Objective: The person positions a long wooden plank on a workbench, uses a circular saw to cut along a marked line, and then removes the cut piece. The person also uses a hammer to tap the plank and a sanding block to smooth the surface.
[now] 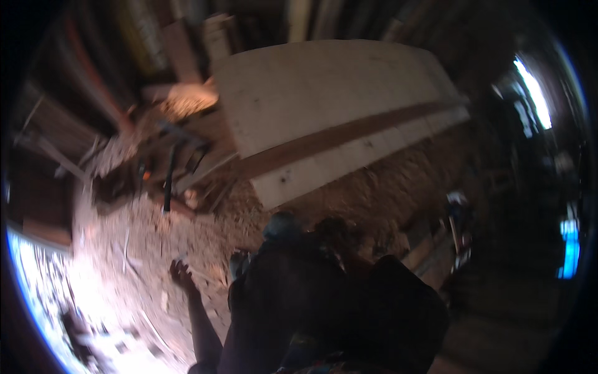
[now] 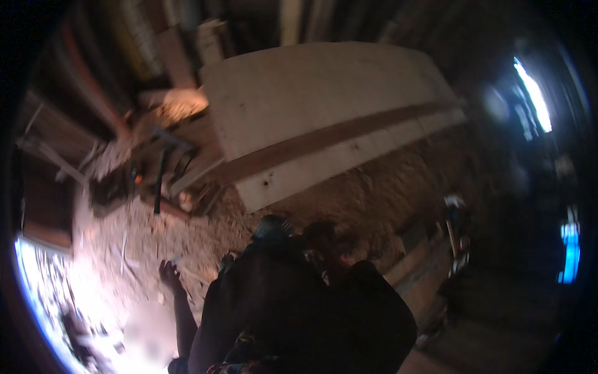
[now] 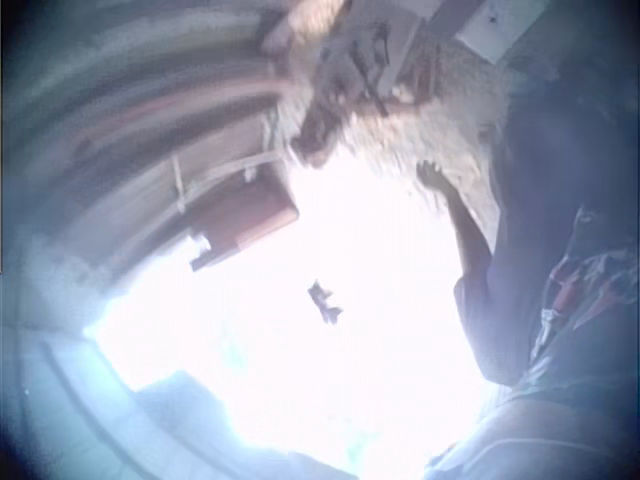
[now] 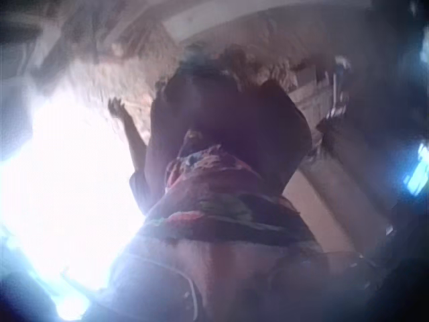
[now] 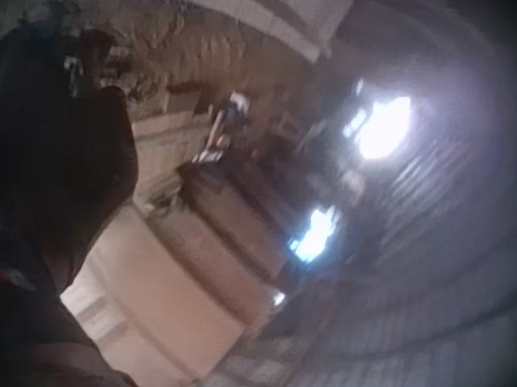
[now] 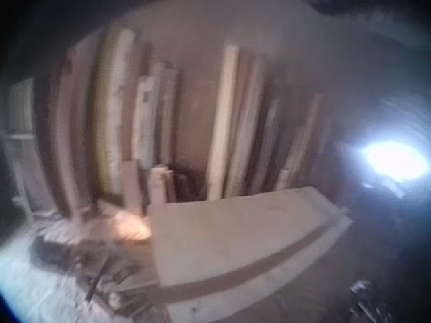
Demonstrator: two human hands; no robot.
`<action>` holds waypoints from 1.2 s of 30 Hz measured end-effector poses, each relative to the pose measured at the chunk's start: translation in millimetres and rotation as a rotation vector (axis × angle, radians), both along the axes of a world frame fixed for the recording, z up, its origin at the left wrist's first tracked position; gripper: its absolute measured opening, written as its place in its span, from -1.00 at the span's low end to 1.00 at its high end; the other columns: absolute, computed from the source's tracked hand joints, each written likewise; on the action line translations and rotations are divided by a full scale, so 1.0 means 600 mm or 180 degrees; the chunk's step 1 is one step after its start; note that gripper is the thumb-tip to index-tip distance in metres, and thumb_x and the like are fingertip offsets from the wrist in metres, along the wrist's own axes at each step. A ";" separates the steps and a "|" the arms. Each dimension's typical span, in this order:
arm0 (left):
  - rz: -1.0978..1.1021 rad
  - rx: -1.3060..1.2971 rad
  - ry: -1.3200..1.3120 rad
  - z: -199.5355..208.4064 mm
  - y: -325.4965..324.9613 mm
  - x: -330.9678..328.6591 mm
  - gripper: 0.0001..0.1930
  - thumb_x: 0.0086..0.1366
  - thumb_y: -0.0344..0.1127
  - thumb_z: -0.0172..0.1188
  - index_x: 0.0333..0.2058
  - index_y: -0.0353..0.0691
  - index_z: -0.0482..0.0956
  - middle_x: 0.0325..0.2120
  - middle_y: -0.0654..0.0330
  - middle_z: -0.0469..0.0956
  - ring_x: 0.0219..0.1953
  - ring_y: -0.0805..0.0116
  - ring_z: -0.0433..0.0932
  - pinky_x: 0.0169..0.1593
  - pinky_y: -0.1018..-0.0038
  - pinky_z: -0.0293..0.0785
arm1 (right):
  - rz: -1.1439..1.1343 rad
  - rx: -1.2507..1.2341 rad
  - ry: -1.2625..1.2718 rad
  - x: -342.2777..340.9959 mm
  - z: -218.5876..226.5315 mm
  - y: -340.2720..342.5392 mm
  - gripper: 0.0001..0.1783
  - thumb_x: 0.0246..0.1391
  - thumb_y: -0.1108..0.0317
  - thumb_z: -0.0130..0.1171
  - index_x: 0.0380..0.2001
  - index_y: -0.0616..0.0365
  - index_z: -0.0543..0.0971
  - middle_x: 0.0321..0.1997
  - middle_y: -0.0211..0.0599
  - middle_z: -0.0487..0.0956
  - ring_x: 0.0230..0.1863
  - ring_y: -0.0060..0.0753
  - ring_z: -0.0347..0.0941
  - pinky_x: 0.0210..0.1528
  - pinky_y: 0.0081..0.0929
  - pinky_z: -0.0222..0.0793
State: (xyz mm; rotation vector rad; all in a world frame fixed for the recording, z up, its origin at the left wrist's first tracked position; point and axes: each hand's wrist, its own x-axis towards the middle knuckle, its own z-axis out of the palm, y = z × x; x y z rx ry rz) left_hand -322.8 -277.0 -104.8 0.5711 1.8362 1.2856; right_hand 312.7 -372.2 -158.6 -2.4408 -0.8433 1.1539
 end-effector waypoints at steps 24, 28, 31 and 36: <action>-0.4404 0.1245 0.0694 0.244 0.568 0.407 -0.63 0.39 -0.35 0.17 0.13 -0.27 0.50 -0.03 0.12 0.62 0.00 0.33 0.59 0.05 0.40 0.53 | -0.4072 0.1543 0.1188 -0.451 -0.014 -0.101 -0.82 0.06 0.32 0.40 -0.40 0.09 0.58 -0.58 -0.46 0.46 -0.62 -0.48 0.40 -0.55 -0.45 0.37; -0.5214 0.2064 0.1798 0.255 0.605 0.497 -0.55 0.35 -0.26 0.22 0.17 -0.25 0.48 0.01 0.06 0.60 0.06 0.13 0.56 0.19 0.21 0.43 | -0.4338 0.1891 0.1346 -0.456 0.043 -0.021 -0.77 0.01 0.29 0.45 -0.33 0.09 0.61 -0.51 -0.47 0.52 -0.57 -0.51 0.42 -0.50 -0.44 0.41; -0.5783 0.2665 0.1890 0.232 0.629 0.530 -0.50 0.35 -0.14 0.23 0.20 -0.16 0.46 0.09 0.02 0.54 0.15 0.00 0.47 0.25 0.09 0.33 | -0.4658 0.2246 0.1208 -0.472 0.107 0.008 -0.76 0.01 0.30 0.47 -0.30 0.08 0.62 -0.49 -0.50 0.55 -0.60 -0.52 0.42 -0.55 -0.50 0.36; -0.6039 0.2971 0.2506 0.220 0.637 0.529 -0.46 0.35 -0.02 0.22 0.23 -0.08 0.45 0.18 0.02 0.43 0.24 -0.06 0.35 0.27 0.00 0.27 | -0.4915 0.2537 0.1194 -0.538 0.290 0.060 -0.72 0.09 0.23 0.43 -0.27 0.11 0.57 -0.59 -0.53 0.41 -0.65 -0.57 0.34 -0.55 -0.50 0.38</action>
